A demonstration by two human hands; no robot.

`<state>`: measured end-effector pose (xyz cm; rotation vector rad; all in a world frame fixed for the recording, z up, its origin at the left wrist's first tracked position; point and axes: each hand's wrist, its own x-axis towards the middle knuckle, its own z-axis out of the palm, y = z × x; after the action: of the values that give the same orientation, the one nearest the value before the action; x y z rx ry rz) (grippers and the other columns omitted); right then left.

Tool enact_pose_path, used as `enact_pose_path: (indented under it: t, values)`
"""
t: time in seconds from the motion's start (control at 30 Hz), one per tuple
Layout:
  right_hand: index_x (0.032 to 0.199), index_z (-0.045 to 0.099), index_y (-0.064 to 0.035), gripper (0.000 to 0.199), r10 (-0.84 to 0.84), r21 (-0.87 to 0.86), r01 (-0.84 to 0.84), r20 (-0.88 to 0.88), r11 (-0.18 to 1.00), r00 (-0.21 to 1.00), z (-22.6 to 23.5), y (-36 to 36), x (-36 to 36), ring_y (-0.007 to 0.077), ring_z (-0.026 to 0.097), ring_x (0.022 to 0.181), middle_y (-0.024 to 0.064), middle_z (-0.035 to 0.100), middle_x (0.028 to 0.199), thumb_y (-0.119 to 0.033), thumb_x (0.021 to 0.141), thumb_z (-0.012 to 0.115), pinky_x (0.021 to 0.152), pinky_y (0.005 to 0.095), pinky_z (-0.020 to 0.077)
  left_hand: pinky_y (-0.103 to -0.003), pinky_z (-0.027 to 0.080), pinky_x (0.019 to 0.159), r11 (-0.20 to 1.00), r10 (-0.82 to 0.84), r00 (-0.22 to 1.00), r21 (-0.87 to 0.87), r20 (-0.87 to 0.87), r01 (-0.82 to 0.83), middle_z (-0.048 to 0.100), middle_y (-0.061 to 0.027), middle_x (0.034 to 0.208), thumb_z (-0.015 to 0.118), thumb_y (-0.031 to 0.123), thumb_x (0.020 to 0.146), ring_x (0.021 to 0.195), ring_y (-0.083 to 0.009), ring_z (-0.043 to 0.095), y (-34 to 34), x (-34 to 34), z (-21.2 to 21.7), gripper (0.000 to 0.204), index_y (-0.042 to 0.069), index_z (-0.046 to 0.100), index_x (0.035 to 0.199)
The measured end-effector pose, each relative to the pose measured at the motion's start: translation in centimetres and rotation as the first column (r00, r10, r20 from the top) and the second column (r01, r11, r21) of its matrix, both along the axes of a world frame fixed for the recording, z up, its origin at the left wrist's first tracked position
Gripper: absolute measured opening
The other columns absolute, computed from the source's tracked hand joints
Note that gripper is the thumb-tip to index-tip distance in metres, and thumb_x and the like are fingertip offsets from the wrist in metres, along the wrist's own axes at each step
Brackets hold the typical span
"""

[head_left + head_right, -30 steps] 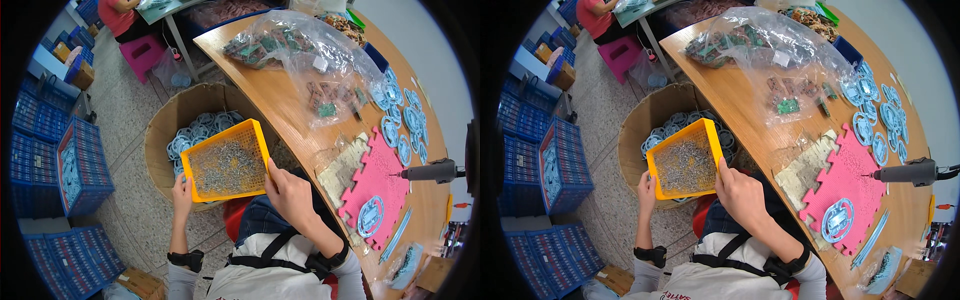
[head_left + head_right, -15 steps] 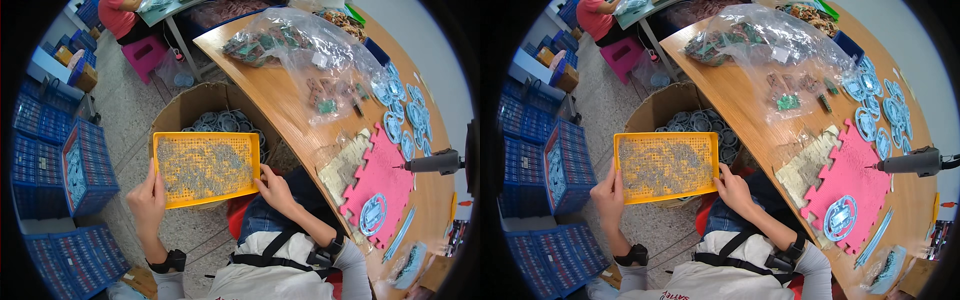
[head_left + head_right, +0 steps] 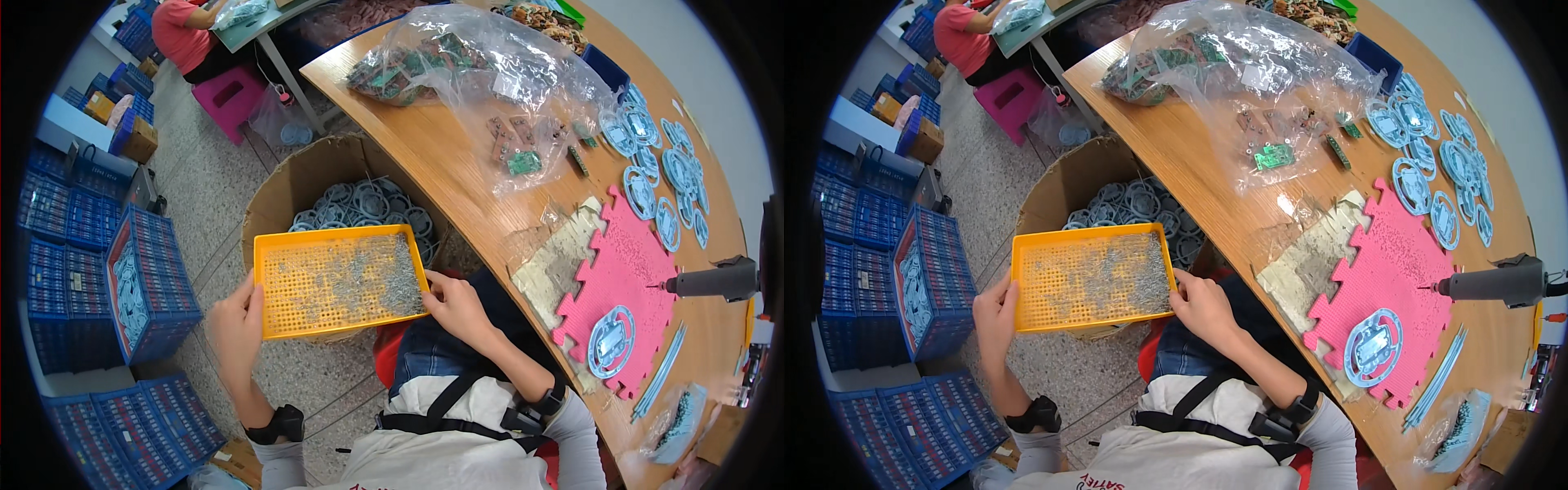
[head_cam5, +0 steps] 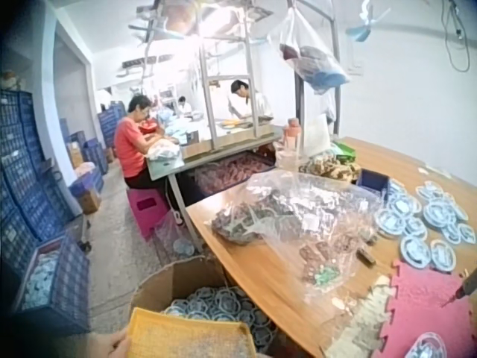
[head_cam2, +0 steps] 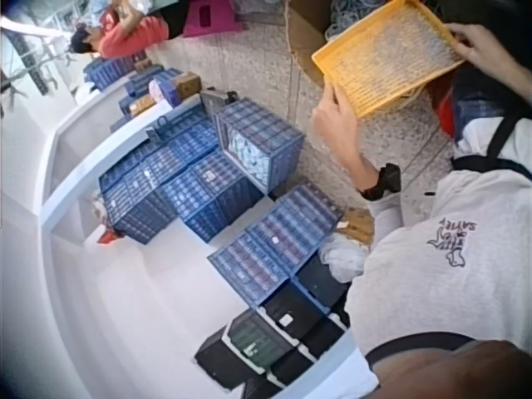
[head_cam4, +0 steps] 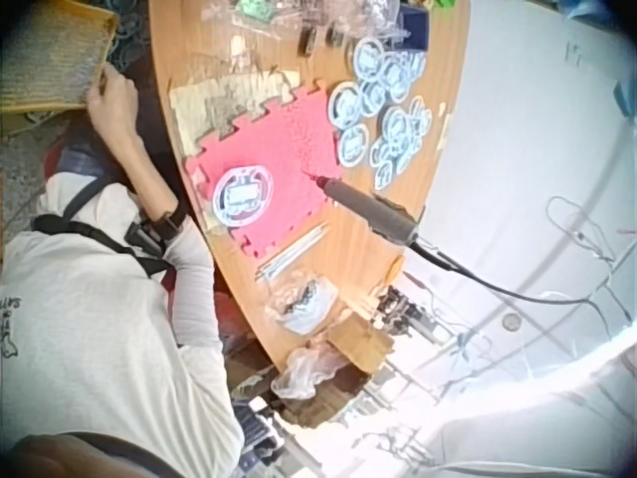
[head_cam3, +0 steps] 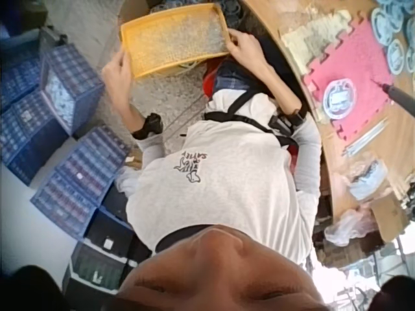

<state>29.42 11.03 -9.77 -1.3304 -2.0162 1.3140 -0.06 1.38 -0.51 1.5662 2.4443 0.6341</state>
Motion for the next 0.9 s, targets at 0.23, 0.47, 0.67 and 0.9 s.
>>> enact_pose_path:
  t: [0.23, 0.47, 0.67, 0.9]
  values:
    - [0.112, 0.06, 0.0025, 0.033, -0.025, 0.194, -0.009, 0.172, 0.981, 0.985, 3.0, 0.2, 0.1, 0.0358, 0.064, 0.061, 0.0199, 0.063, 0.068, -0.014, 0.083, 0.056, 0.057, 0.0451, 0.051, -0.031, 0.043, 0.052, 0.996, -0.005, 0.895, 0.08, 0.446, -0.035, 0.065, -0.017, 0.066, 0.055, 0.014, 0.093, 0.053, -0.015, 0.059, -2.0, -2.2, -11.7, 0.027, -0.001, 0.062, 0.114]
    - [0.118, 0.059, 0.0023, 0.039, -0.013, 0.463, -0.121, 0.275, 0.878, 0.961, 5.0, -0.7, -0.7, 0.0278, 0.063, 0.055, 0.0134, 0.063, 0.068, -0.013, 0.082, 0.06, 0.052, 0.0373, 0.0498, -0.037, 0.042, 0.052, 0.993, 0.055, 0.837, -0.115, 0.544, 0.009, 0.066, -0.0137, 0.065, 0.052, 0.015, 0.096, 0.056, -0.0227, 0.063, -3.3, 1.0, -16.6, 0.016, 0.001, 0.051, 0.103]
    - [0.122, 0.057, 0.0008, 0.043, -0.019, 0.608, -0.15, 0.263, 0.78, 0.965, 4.8, -0.6, -0.8, 0.0217, 0.058, 0.052, 0.0075, 0.056, 0.064, -0.01, 0.081, 0.063, 0.051, 0.0338, 0.0468, -0.03, 0.046, 0.056, 0.997, 0.079, 0.857, -0.02, 0.509, -0.08, 0.068, -0.0123, 0.075, 0.048, 0.015, 0.099, 0.065, -0.0138, 0.064, -2.4, 1.6, -17.1, 0.019, 0.001, 0.046, 0.113]
    - [0.125, 0.057, -0.0005, 0.048, -0.007, 0.661, -0.161, 0.244, 0.733, 0.97, 6.2, -0.8, -1.3, 0.0199, 0.055, 0.05, 0.0059, 0.054, 0.063, -0.007, 0.079, 0.066, 0.049, 0.0326, 0.0447, -0.03, 0.045, 0.057, 0.994, 0.084, 0.872, 0.016, 0.482, -0.104, 0.066, -0.0108, 0.072, 0.047, 0.016, 0.1, 0.065, -0.012, 0.061, -1.7, 1.6, -17.3, 0.021, 0.001, 0.044, 0.114]
